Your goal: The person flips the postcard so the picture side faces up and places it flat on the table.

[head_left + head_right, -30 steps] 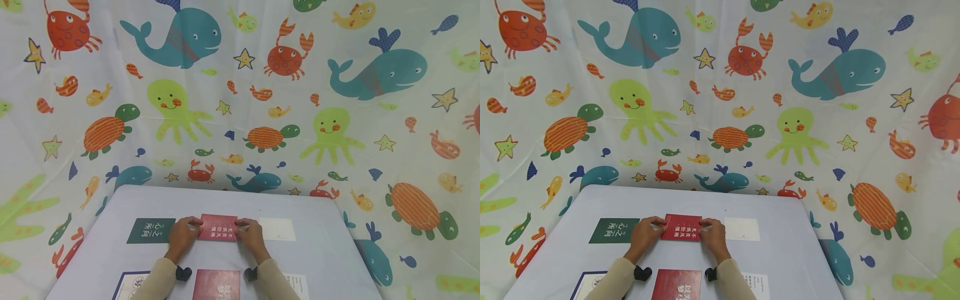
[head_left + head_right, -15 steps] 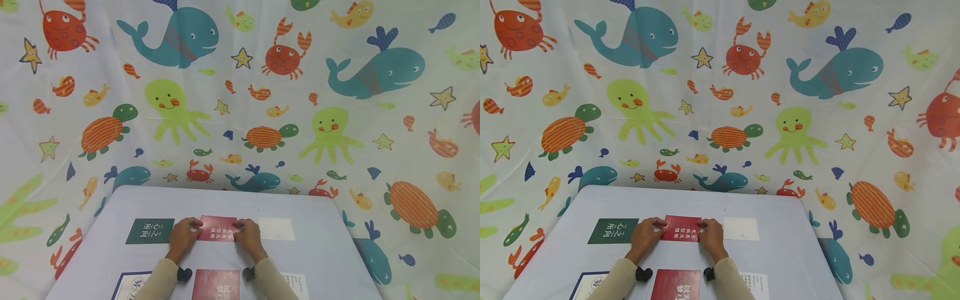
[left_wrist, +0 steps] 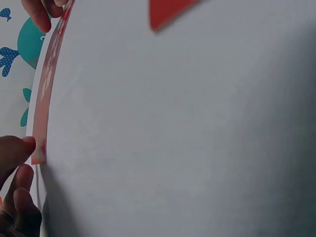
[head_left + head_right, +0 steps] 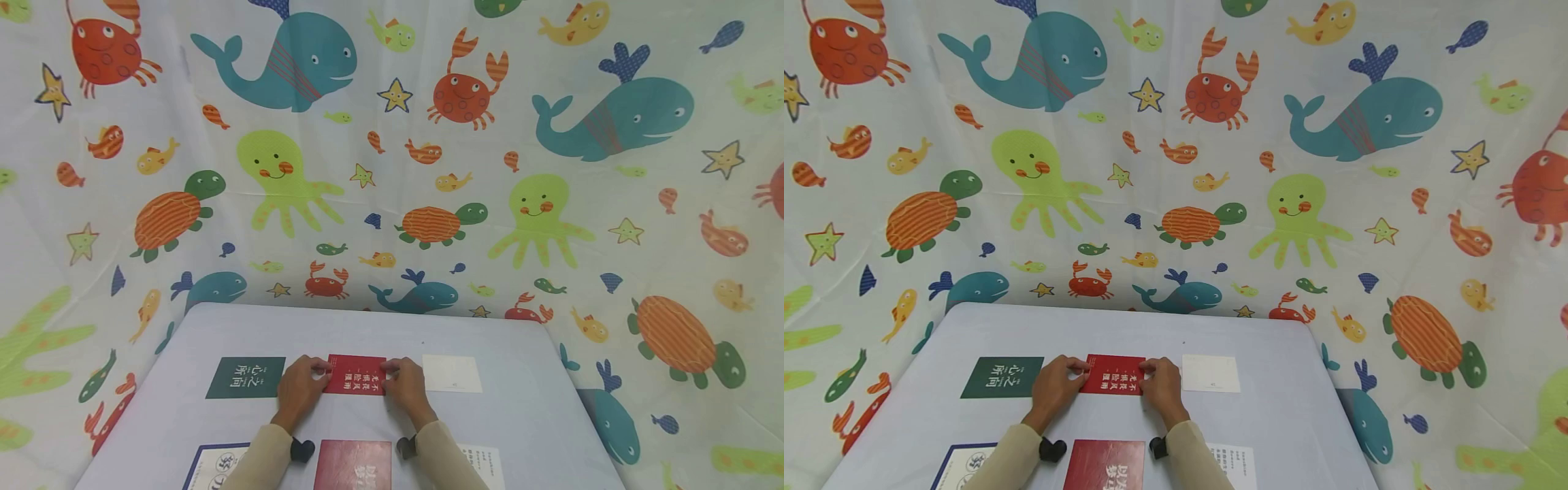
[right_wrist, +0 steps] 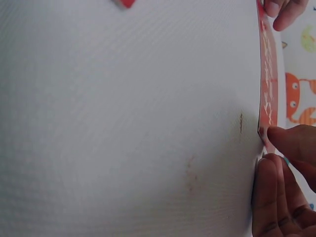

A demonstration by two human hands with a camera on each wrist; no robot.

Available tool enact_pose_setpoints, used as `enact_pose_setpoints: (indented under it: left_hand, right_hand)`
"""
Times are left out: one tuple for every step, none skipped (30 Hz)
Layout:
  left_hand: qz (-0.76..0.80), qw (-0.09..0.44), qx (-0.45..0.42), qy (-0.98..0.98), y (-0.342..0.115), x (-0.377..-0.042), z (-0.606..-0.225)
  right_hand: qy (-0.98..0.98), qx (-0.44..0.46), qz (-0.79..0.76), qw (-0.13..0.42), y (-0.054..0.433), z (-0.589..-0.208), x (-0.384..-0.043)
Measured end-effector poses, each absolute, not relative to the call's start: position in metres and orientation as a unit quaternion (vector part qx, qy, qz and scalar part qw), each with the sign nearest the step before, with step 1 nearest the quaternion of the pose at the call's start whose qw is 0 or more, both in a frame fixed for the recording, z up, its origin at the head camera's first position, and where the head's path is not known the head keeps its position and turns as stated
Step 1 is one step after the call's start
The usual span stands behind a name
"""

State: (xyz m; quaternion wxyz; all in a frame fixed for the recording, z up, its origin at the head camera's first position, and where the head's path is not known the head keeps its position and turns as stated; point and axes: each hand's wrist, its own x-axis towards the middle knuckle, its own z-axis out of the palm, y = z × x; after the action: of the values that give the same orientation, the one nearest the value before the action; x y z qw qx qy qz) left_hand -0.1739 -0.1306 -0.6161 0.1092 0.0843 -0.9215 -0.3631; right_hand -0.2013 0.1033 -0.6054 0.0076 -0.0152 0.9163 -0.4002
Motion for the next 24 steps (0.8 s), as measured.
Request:
enact_pose_setpoints:
  left_hand:
    - [-0.366,0.109,0.084,-0.92,-0.13,-0.173,-0.616]
    - [-0.37,0.109,0.082,-0.919,-0.13,-0.173,-0.615]
    - [-0.373,0.108,0.081,-0.918,-0.13,-0.172,-0.615]
    - [-0.377,0.107,0.08,-0.916,-0.129,-0.172,-0.614]
    - [-0.382,0.106,0.08,-0.915,-0.129,-0.172,-0.613]
    - [-0.385,0.104,0.08,-0.913,-0.129,-0.172,-0.612]
    - [-0.391,0.103,0.079,-0.911,-0.128,-0.173,-0.611]
    - [-0.395,0.101,0.079,-0.91,-0.127,-0.174,-0.61]
    - [-0.398,0.098,0.079,-0.909,-0.126,-0.175,-0.609]
    - [-0.402,0.095,0.079,-0.907,-0.125,-0.176,-0.608]
    - [-0.404,0.092,0.078,-0.907,-0.124,-0.177,-0.607]
    - [-0.405,0.091,0.077,-0.906,-0.122,-0.178,-0.606]
    - [-0.407,0.087,0.075,-0.906,-0.121,-0.179,-0.605]
    - [-0.407,0.084,0.073,-0.906,-0.119,-0.18,-0.603]
    - [-0.409,0.082,0.07,-0.906,-0.117,-0.181,-0.603]
    - [-0.412,0.083,0.066,-0.905,-0.115,-0.181,-0.601]
    - [-0.415,0.084,0.064,-0.904,-0.114,-0.182,-0.601]
    - [-0.419,0.085,0.062,-0.902,-0.112,-0.182,-0.6]
    - [-0.422,0.086,0.061,-0.9,-0.11,-0.183,-0.599]
    - [-0.427,0.089,0.058,-0.898,-0.108,-0.183,-0.599]
    - [-0.432,0.092,0.057,-0.895,-0.106,-0.183,-0.598]
    - [-0.437,0.095,0.056,-0.893,-0.104,-0.183,-0.598]
    - [-0.441,0.097,0.055,-0.891,-0.102,-0.184,-0.598]
    - [-0.445,0.099,0.055,-0.888,-0.101,-0.184,-0.598]
  right_hand:
    - [0.915,-0.014,-0.402,0.007,0.103,-0.605,-0.201]
    - [0.914,-0.013,-0.404,0.007,0.104,-0.606,-0.201]
    - [0.913,-0.011,-0.407,0.007,0.104,-0.606,-0.201]
    - [0.911,-0.008,-0.411,0.01,0.104,-0.606,-0.201]
    - [0.909,-0.005,-0.416,0.012,0.105,-0.606,-0.201]
    - [0.907,-0.004,-0.421,0.014,0.105,-0.607,-0.201]
    - [0.905,-0.004,-0.425,0.015,0.105,-0.607,-0.201]
    - [0.903,-0.002,-0.429,0.018,0.106,-0.607,-0.202]
    - [0.901,-0.001,-0.434,0.021,0.106,-0.606,-0.202]
    - [0.899,-0.001,-0.437,0.023,0.107,-0.606,-0.202]
    - [0.898,-0.003,-0.44,0.022,0.108,-0.605,-0.202]
    - [0.897,-0.005,-0.442,0.021,0.108,-0.605,-0.202]
    - [0.897,-0.006,-0.442,0.02,0.109,-0.604,-0.203]
    - [0.896,-0.008,-0.444,0.019,0.11,-0.603,-0.203]
    - [0.896,-0.009,-0.444,0.017,0.112,-0.602,-0.203]
    - [0.896,-0.01,-0.444,0.014,0.113,-0.602,-0.203]
    - [0.896,-0.01,-0.443,0.012,0.115,-0.601,-0.203]
    - [0.896,-0.01,-0.444,0.011,0.116,-0.6,-0.204]
    - [0.895,-0.01,-0.445,0.011,0.118,-0.599,-0.204]
    - [0.894,-0.01,-0.447,0.011,0.12,-0.598,-0.204]
    - [0.894,-0.008,-0.448,0.013,0.122,-0.597,-0.204]
    - [0.893,-0.009,-0.451,0.013,0.124,-0.596,-0.204]
    - [0.892,-0.009,-0.452,0.014,0.126,-0.596,-0.204]
    - [0.892,-0.01,-0.453,0.014,0.129,-0.595,-0.205]
